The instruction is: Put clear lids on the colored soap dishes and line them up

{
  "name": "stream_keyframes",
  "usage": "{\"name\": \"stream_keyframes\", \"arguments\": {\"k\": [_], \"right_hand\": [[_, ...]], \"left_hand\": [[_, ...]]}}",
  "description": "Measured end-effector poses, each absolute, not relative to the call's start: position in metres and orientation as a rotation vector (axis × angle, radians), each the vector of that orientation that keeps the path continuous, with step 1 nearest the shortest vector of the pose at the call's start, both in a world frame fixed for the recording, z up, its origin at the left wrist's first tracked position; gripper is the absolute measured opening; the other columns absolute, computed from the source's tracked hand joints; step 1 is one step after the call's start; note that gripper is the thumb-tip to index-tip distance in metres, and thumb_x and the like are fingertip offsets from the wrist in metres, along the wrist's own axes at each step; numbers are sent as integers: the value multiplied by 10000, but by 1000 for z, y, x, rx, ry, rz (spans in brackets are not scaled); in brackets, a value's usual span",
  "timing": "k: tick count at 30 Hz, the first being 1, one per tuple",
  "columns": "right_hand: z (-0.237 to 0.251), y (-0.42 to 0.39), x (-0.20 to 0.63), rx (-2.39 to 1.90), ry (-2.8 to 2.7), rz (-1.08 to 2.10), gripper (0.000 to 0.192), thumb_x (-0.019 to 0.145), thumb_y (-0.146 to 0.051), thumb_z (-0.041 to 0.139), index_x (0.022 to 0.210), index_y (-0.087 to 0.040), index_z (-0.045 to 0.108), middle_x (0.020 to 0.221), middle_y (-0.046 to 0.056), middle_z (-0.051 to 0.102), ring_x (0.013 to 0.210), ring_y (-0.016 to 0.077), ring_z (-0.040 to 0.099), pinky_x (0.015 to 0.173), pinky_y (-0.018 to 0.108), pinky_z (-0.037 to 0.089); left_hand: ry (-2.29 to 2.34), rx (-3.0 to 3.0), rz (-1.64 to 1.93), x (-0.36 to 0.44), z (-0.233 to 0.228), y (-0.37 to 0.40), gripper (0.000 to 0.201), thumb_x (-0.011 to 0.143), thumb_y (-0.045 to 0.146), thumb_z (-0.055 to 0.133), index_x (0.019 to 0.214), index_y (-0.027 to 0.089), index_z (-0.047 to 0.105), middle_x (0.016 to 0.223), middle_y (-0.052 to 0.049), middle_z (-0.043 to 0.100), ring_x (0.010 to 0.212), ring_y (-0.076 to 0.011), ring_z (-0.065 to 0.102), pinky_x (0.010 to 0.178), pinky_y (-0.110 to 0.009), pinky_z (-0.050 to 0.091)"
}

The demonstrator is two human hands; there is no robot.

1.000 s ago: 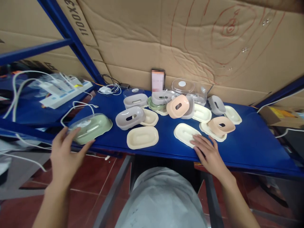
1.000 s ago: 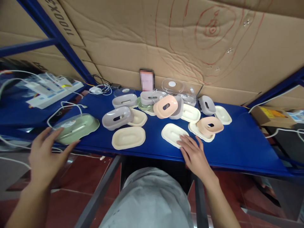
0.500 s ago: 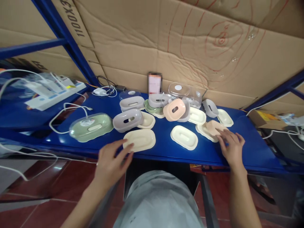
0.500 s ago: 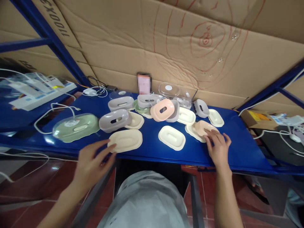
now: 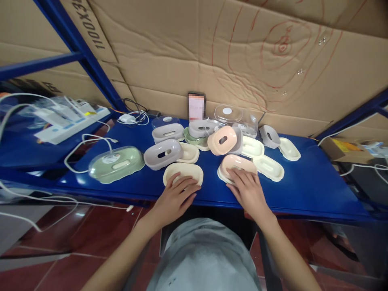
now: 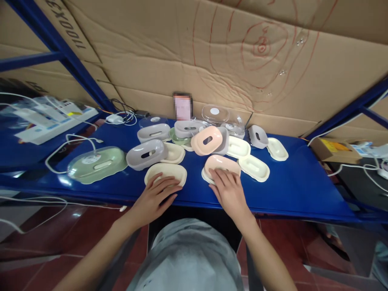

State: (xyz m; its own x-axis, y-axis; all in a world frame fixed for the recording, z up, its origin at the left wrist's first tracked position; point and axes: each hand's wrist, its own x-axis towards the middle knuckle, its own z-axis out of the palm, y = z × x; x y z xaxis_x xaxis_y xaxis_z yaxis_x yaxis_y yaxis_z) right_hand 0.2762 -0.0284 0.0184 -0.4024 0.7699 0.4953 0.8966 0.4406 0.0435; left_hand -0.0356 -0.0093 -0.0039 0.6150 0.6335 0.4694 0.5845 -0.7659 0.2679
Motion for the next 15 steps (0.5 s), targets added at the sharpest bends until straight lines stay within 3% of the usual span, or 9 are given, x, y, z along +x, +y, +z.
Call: {"name": "stream_keyframes", "arguments": {"k": [4,9,15], "right_hand": [[14,-32,269,-1383,-2349,-389,469,1064,-139,536,1527,-206,572,1398,109,730,1248,274,672,1059,450,452],[7,-39,261,-1406,-2323,-447,593,984,-17,516,1558,-165,546,1428,111,717,1259,290,665,1052,458,470],[-2,-47,257,-1307,-2215,-417,633,1014,-17,532,1618,-194,473,1406,102,733,1249,259,702,1044,417,505]], "left_hand": [[1011,2740,870,-35,-6,-11,344,1059,126,548,1349,257,680,1392,-56,735,1362,-230,645,1334,-563,271],[1032,2714,1002,-37,-6,-12,329,1039,114,586,1325,248,678,1414,-75,711,1387,-242,623,1327,-574,300],[1200,2678,1086,-42,-6,-15,297,1019,147,636,1294,246,688,1378,-97,717,1322,-261,661,1272,-565,374]]}}
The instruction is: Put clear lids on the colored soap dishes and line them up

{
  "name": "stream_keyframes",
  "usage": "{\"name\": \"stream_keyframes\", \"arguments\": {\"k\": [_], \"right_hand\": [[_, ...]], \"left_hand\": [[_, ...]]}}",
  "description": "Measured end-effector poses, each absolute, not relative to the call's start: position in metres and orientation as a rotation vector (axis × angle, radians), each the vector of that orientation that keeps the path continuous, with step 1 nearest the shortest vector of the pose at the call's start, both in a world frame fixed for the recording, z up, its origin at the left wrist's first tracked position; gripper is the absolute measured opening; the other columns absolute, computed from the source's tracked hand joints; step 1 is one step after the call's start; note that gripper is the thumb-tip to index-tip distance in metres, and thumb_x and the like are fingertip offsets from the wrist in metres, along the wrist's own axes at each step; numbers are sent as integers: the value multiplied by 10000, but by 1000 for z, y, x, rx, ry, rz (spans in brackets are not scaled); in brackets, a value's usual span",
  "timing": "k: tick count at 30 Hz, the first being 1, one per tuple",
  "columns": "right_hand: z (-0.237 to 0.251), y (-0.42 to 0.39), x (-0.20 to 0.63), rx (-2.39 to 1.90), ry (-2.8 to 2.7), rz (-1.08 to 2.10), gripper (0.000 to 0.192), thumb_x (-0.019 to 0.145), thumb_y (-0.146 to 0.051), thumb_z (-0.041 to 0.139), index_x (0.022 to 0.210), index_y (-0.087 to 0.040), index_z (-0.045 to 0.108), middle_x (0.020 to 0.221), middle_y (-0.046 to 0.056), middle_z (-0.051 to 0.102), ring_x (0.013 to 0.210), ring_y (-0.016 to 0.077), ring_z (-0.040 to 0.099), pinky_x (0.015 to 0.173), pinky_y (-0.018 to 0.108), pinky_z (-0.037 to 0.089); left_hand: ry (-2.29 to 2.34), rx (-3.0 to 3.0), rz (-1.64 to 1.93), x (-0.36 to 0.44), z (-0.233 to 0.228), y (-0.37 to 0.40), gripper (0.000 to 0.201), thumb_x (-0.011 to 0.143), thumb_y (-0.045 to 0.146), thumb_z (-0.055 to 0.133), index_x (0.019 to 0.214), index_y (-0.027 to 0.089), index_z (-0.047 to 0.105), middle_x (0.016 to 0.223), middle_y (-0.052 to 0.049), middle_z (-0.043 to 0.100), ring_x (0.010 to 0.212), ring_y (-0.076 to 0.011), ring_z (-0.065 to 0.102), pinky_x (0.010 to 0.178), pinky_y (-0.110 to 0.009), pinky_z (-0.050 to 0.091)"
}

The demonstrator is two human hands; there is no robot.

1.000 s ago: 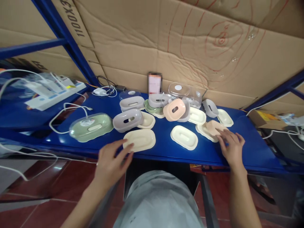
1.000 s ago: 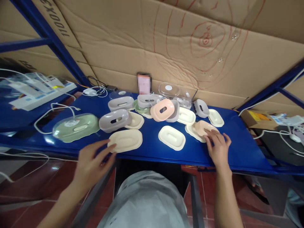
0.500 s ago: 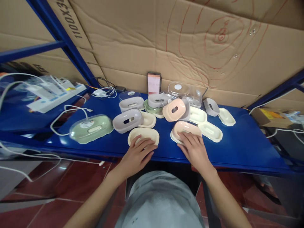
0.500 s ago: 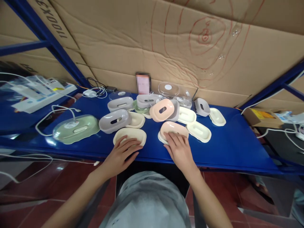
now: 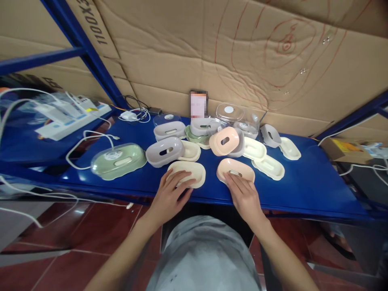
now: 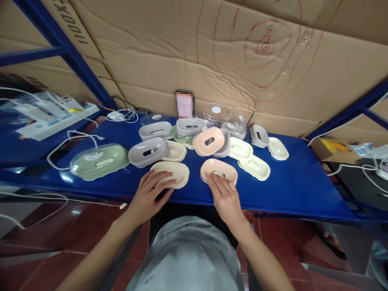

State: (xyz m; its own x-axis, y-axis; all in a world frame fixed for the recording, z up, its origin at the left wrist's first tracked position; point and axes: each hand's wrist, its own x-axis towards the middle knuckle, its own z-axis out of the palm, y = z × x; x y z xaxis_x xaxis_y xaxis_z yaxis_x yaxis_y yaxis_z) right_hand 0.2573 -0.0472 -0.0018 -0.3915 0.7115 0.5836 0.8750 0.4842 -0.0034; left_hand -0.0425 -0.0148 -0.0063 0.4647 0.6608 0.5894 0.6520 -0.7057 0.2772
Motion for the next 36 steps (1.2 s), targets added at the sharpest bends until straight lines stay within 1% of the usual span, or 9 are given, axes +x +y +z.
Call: {"name": "stream_keyframes", "arguments": {"k": [4,12,19,21,24,28,31,34,36], "right_hand": [[-4,-50,261,-1232,-2143,-376,593,1029,-114,646,1595,-226,505,1306,90,784,1170,235,752,999,391,528],[18,-39,284,-1187,-2296,26,470,1098,-200,494,1556,-296,538,1458,67,707,1411,245,624,1266,559,362],[50,39,330,-1521,-1970,-364,343,1120,-282,474,1398,-219,664,1462,111,686,1355,294,636,1118,479,496],[61,75,345,-1572,-1896,-408,423,1132,-366,466,1472,-148,594,1489,166,652,1393,312,608,1137,480,483],[72,132,363,-1632,-1829,-421,732,1082,-589,493,1515,1,502,1442,269,641,1351,353,642,1087,469,515],[83,176,372,-1654,-1827,-405,661,1083,-628,446,1308,-54,683,1162,167,771,1057,286,772,926,417,587],[90,154,367,-1569,-1810,-533,605,1129,-562,384,1340,-82,686,1221,165,765,1121,298,750,980,458,555],[85,84,348,-1410,-1839,-737,413,1109,-435,546,1407,-179,673,1314,148,750,1209,329,715,1023,501,506],[71,24,329,-1343,-1853,-780,382,1044,-352,683,1410,-243,671,1267,118,775,1125,312,742,1018,492,490]], "left_hand": [[1306,2673,1206,-51,-3,-7,284,1017,162,643,1282,255,678,1358,-109,714,1283,-273,679,1215,-554,429],[1369,2604,1412,-53,28,6,349,1011,168,647,1347,264,651,1364,-116,694,1281,-298,663,1111,-501,521],[898,2927,896,14,8,-10,347,1096,270,548,1428,215,633,1600,-116,578,1479,-280,539,1290,-512,351],[899,2974,849,23,1,-10,358,1107,299,532,1435,199,633,1595,-113,585,1476,-283,540,1321,-523,283],[930,2993,839,24,-3,-10,360,1103,281,527,1439,211,635,1575,-95,608,1441,-281,566,1342,-534,211],[947,2973,850,19,-2,-12,361,1081,230,534,1423,233,649,1545,-91,631,1413,-270,582,1324,-520,244],[918,2960,878,17,-1,-14,366,1064,185,538,1406,242,656,1497,-89,662,1381,-264,596,1295,-514,278],[900,2924,951,16,-3,-15,316,1055,154,549,1321,246,691,1353,-77,730,1273,-253,642,1215,-485,357],[899,2875,1005,15,-6,-15,279,1053,162,572,1286,248,700,1258,-72,754,1182,-239,671,1147,-456,413]]}}
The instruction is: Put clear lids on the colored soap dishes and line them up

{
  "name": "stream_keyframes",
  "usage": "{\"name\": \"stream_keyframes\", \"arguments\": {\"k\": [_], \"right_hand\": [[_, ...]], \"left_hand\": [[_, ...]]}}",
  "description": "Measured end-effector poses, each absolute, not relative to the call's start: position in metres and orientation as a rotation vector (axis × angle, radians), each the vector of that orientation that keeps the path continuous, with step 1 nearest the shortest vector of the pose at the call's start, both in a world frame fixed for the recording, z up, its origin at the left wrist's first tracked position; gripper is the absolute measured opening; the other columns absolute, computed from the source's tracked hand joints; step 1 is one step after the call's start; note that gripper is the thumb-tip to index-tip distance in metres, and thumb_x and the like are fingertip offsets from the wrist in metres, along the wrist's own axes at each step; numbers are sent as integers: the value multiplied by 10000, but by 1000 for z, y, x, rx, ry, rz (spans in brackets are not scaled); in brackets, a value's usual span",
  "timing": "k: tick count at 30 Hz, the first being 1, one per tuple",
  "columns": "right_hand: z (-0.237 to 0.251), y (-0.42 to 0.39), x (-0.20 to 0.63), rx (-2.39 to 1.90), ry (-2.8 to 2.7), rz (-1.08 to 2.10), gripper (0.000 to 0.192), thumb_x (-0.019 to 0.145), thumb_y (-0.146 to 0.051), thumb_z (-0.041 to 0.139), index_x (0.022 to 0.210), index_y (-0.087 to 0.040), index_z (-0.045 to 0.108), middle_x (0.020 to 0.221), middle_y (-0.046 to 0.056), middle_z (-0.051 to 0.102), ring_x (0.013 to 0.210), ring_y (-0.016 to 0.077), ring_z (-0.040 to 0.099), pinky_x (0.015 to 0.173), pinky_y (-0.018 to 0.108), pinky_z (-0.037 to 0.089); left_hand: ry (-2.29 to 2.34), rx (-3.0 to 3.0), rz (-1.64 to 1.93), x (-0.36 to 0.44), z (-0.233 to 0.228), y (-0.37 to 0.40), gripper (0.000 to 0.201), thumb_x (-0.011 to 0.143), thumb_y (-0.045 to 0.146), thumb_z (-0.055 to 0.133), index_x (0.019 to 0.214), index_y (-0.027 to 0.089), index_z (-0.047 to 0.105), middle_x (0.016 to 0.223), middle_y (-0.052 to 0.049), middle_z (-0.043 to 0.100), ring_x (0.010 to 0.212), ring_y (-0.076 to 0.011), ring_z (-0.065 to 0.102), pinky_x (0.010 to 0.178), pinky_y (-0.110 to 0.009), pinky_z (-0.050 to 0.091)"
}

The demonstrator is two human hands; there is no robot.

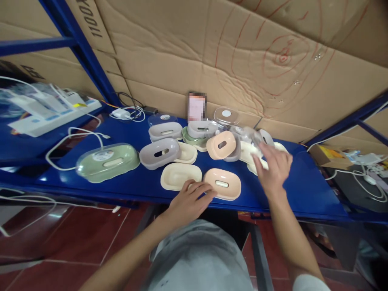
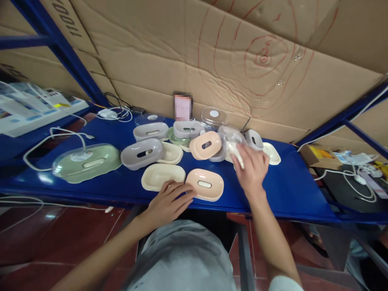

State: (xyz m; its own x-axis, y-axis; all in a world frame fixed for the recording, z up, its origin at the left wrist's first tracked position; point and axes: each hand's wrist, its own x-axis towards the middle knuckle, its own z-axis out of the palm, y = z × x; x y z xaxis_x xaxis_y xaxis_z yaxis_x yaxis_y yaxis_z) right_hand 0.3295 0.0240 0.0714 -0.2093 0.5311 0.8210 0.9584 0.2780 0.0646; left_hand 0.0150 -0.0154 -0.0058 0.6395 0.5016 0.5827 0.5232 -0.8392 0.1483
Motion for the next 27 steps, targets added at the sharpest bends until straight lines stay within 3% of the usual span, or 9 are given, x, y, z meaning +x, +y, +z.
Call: {"name": "stream_keyframes", "arguments": {"k": [3,5,9,12,20,24,27], "right_hand": [[44,-52,299,-1296,-1912,-743,635,970,-234,770,1559,-327,549,1198,79,801,1011,279,763,977,462,496],[28,-78,281,-1319,-1938,-646,680,971,-218,765,1591,-339,512,1150,69,812,980,277,764,958,460,492],[17,-80,255,-1329,-2029,-458,608,1000,-221,729,1567,-319,532,1157,72,804,1112,291,745,1034,485,460],[21,-69,242,-1257,-2139,-329,558,1030,-171,650,1561,-304,542,1224,77,788,1209,271,719,1065,467,468],[17,-69,244,-1157,-2336,-212,583,1052,-144,575,1617,-259,489,1460,119,689,1381,266,631,1132,456,509],[12,-64,264,-1284,-2347,-167,668,1041,-334,667,1659,-297,415,1669,130,490,1598,366,381,1218,624,447],[8,-60,275,-1218,-2336,-59,688,1040,-300,664,1671,-316,390,1688,104,469,1637,343,304,1236,613,457]], "left_hand": [[-934,-2813,-1119,14,-9,-16,295,1041,210,633,1327,270,677,1201,-79,742,1118,-234,690,1096,-445,473],[-986,-2778,-1228,14,-10,-16,365,1027,255,679,1388,274,632,1269,-109,704,1178,-258,684,1087,-451,520],[-1083,-2788,-1394,13,-14,-15,675,991,336,755,1582,274,434,1583,-186,498,1415,-318,588,1114,-473,584],[-1119,-2866,-1392,11,-16,-13,814,976,351,777,1655,308,329,1670,-199,402,1446,-333,577,1117,-497,601],[-999,-2857,-1231,13,-10,-11,649,1037,267,688,1626,264,415,1534,-180,582,1455,-324,575,1164,-521,561],[-991,-2859,-1243,12,-11,-11,541,1029,288,704,1538,242,526,1489,-168,606,1415,-305,600,1158,-495,567],[-963,-2861,-1273,11,-11,-9,492,1027,282,706,1499,243,570,1459,-156,629,1386,-291,619,1145,-475,572]]}}
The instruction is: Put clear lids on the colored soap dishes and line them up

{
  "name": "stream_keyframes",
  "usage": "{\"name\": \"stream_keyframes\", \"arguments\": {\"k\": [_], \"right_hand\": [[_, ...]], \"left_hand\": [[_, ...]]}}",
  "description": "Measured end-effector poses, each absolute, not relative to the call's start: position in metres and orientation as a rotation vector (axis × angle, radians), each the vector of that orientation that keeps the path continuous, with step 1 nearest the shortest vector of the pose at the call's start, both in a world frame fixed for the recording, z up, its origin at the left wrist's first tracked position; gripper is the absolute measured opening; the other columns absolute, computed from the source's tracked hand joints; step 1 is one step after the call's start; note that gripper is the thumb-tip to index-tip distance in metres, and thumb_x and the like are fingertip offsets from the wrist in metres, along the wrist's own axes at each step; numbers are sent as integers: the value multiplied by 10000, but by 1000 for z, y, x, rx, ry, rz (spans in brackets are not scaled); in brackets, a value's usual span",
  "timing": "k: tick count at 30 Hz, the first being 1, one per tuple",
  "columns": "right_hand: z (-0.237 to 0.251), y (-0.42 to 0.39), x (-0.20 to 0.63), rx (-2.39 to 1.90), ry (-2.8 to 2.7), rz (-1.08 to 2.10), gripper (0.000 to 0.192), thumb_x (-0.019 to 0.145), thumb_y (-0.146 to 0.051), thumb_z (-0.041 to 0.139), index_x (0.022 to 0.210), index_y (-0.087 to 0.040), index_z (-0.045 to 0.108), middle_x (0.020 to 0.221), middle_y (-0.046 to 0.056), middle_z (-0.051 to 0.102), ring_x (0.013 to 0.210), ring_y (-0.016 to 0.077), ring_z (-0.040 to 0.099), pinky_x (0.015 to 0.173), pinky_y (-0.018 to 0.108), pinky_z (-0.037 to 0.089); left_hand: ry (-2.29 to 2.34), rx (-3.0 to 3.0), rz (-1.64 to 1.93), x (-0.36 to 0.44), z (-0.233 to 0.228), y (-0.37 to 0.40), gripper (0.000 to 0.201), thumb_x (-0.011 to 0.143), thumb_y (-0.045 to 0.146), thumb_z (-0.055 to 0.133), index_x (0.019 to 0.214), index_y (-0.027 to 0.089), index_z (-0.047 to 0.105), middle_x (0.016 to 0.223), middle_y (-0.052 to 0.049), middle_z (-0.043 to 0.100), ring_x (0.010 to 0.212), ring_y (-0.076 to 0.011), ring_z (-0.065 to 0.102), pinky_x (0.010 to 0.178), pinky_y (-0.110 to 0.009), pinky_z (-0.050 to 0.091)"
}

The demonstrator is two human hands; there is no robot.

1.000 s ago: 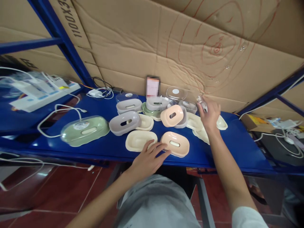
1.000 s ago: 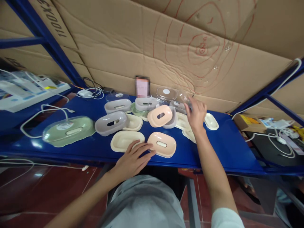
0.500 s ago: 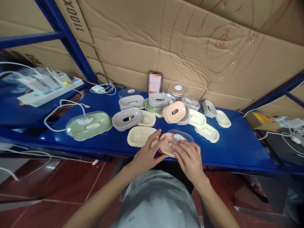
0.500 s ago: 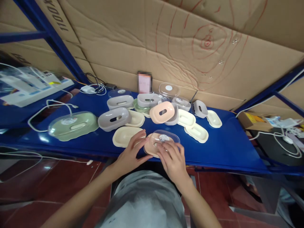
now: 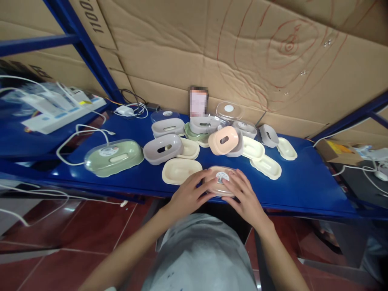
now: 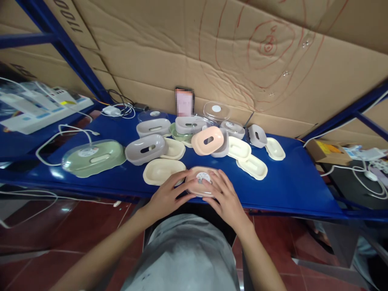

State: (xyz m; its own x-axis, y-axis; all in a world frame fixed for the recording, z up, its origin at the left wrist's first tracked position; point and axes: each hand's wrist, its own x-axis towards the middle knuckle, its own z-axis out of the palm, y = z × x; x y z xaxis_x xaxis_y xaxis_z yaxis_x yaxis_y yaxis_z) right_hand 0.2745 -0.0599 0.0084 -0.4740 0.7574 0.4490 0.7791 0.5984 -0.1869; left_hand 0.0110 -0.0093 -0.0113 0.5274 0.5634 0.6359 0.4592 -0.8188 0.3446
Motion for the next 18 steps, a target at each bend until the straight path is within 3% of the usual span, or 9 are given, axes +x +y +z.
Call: {"name": "stream_keyframes", "arguments": {"k": [6,10,14,18], "right_hand": [[4,-53,282,-1189,-2222,58,806,954,-417,787,1662,-329,412,1582,113,591,1536,342,464,1209,613,498],[4,-57,284,-1163,-2180,46,749,972,-377,772,1643,-332,443,1592,125,577,1524,345,484,1191,616,513],[2,-78,316,-1240,-2019,-275,750,933,-300,820,1613,-315,503,1493,134,658,1458,373,561,1149,614,541],[-8,-96,395,-1570,-1557,-685,658,915,-369,840,1518,-220,624,1445,175,687,1364,396,638,1143,613,527]], "left_hand": [[850,2607,1181,10,-10,-8,481,1032,276,699,1497,268,576,1464,-143,632,1377,-280,621,1134,-470,565],[892,2733,1146,13,-7,-11,474,1044,291,680,1499,224,565,1497,-172,611,1395,-288,607,1163,-472,534],[1018,2834,1211,14,-6,-15,452,1028,277,691,1462,199,590,1557,-225,541,1439,-339,564,1202,-549,478],[1328,2723,1330,11,-4,-16,250,994,194,697,1243,199,685,1415,-196,643,1319,-352,634,1159,-601,471]]}}
